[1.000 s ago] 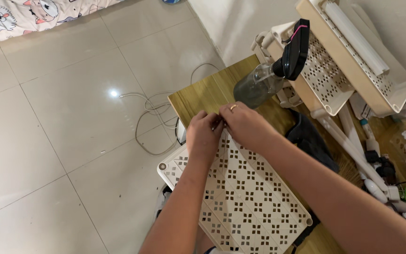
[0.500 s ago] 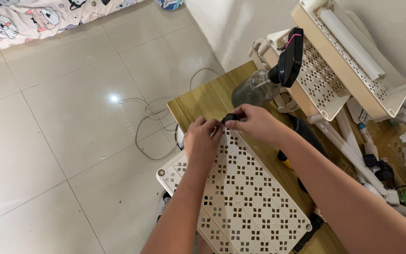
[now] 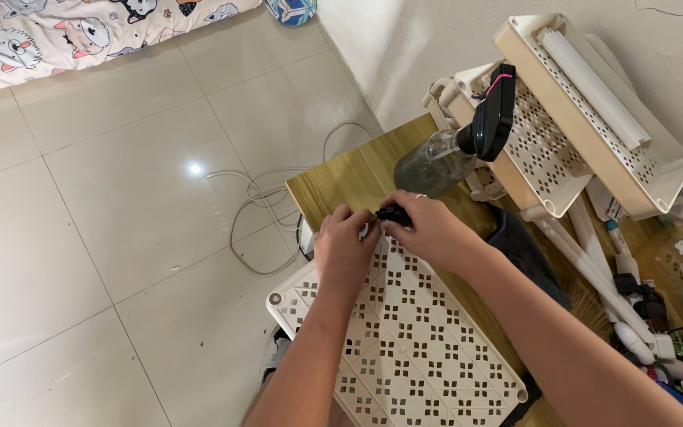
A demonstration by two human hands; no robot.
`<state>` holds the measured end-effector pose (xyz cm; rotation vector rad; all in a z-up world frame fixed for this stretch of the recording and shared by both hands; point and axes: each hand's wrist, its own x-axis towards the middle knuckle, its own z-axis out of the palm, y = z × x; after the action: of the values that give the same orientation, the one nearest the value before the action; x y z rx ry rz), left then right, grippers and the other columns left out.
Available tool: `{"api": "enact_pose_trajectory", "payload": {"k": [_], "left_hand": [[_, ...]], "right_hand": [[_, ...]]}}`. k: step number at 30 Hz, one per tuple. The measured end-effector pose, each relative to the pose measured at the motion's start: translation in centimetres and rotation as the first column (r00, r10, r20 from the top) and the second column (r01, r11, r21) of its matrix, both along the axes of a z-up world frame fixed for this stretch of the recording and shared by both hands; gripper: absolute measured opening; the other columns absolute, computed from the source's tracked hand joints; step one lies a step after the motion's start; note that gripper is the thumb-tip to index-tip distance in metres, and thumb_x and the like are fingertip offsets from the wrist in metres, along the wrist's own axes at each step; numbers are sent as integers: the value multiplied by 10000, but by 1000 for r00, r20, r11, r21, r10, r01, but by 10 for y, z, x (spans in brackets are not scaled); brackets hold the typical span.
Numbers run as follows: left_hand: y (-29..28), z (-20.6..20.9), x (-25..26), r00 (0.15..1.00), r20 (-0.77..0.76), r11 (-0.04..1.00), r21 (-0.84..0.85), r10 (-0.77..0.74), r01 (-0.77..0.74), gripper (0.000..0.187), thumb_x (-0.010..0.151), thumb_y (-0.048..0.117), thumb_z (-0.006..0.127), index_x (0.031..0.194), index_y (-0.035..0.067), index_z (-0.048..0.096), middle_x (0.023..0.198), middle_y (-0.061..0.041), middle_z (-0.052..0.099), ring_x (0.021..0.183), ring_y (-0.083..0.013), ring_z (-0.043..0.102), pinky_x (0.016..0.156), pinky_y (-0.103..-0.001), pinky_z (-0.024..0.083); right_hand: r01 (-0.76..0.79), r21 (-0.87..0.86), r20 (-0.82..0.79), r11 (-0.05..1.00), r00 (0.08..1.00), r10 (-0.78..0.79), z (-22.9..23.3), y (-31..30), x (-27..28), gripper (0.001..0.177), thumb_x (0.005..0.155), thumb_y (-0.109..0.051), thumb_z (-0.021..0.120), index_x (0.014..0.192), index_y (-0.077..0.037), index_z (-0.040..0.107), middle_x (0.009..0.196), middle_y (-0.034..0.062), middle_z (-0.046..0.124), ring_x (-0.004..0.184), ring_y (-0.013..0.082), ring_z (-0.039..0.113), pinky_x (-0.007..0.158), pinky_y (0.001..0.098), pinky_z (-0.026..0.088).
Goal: The person assembles a white plastic shelving unit by stacking trays and inserting support rods. They then attach black corner caps to the assembled unit and wipe the caps with a yellow cloth. The task occurs on a wooden table in a cluttered room.
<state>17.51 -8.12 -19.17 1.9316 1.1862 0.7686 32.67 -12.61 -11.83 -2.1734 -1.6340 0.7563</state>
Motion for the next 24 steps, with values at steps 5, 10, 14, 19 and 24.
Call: {"api": "enact_pose_trajectory", "payload": {"k": [5, 10, 14, 19, 24], "left_hand": [[0, 5, 0, 1000, -23, 999, -26, 19, -20, 142, 868, 294, 744, 885, 153, 750, 877, -19, 638, 916, -248, 642, 824, -437, 497], [1, 13, -5, 999, 26, 980, -198, 25, -20, 160, 881, 293, 721, 949, 158, 773, 901, -22, 674, 877, -241, 684, 838, -402, 532], [3, 17, -7, 998, 47, 962, -272, 41, -27, 172, 887, 279, 711, 979, 159, 793, 924, -37, 690, 882, -239, 693, 828, -391, 544], [4, 14, -5, 999, 35, 960, -278, 33, -22, 190, 889, 286, 718, 1004, 161, 805, 917, -63, 685, 868, -242, 697, 802, -383, 555], [3, 10, -4, 998, 61, 963, -270, 29, -11, 191, 899, 271, 715, 1021, 147, 795, 919, -69, 682, 832, -236, 713, 784, -374, 573]], "right_hand": [[-13, -18, 125, 1000, 992, 15, -2, 6, -5, 277, 912, -213, 694, 1107, -37, 610, 1024, 175, 710, 954, 377, 680, 814, 442, 540], [-112, 96, 165, 989, 982, 95, -12, 9, -2, 220, 898, -162, 689, 1057, -30, 612, 993, 179, 694, 953, 399, 660, 801, 480, 526], [-138, 17, 205, 990, 970, 132, -19, 15, 0, 194, 890, -139, 685, 1023, -24, 601, 967, 179, 679, 935, 400, 658, 798, 491, 519], [-273, -38, 311, 961, 911, 271, -24, 25, 4, 170, 867, -83, 680, 1004, -18, 601, 951, 194, 681, 971, 411, 655, 818, 500, 526], [-280, -102, 314, 954, 901, 298, -22, 30, 4, 209, 847, -102, 710, 1013, -27, 607, 959, 199, 690, 967, 410, 663, 831, 491, 536]]}}
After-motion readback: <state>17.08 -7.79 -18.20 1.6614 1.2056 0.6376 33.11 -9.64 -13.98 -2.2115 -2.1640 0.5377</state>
